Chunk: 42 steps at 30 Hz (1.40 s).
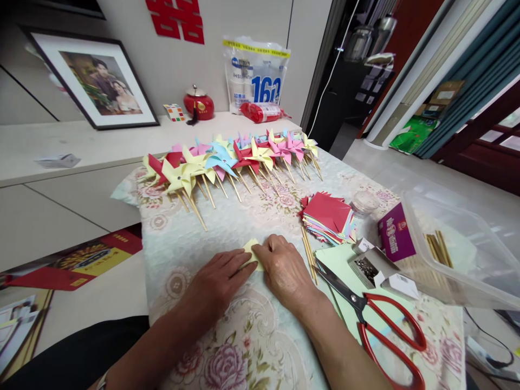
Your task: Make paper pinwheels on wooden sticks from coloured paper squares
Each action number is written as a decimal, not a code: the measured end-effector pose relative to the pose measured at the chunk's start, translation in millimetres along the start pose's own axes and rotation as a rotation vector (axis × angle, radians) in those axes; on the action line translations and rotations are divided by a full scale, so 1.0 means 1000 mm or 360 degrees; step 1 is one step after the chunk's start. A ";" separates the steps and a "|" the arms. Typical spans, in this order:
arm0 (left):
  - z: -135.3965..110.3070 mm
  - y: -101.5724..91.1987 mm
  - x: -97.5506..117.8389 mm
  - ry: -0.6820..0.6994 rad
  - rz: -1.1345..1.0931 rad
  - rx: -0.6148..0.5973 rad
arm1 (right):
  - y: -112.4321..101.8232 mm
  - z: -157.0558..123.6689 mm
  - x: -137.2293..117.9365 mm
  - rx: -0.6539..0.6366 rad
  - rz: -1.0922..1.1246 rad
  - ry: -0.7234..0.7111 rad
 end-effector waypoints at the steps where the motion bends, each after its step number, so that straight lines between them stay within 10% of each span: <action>1: 0.000 0.000 0.000 -0.0002 -0.0002 0.0002 | 0.001 0.000 0.000 -0.0005 -0.0024 0.0015; 25: -0.006 0.002 0.008 -0.0049 0.0118 0.0061 | -0.014 -0.011 0.040 0.0389 0.0518 0.0440; 42: -0.024 0.014 0.022 -0.0306 0.0116 -0.0498 | -0.006 -0.018 0.043 0.0171 0.0757 0.0570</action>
Point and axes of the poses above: each hand's wrist, its own z-axis towards the middle knuckle, its own y-axis out of the palm, x = y × z, the point moved 6 cm from there along z, towards the middle knuckle, and after that the axes turned 10 degrees about -y, right-handed, at the moved point
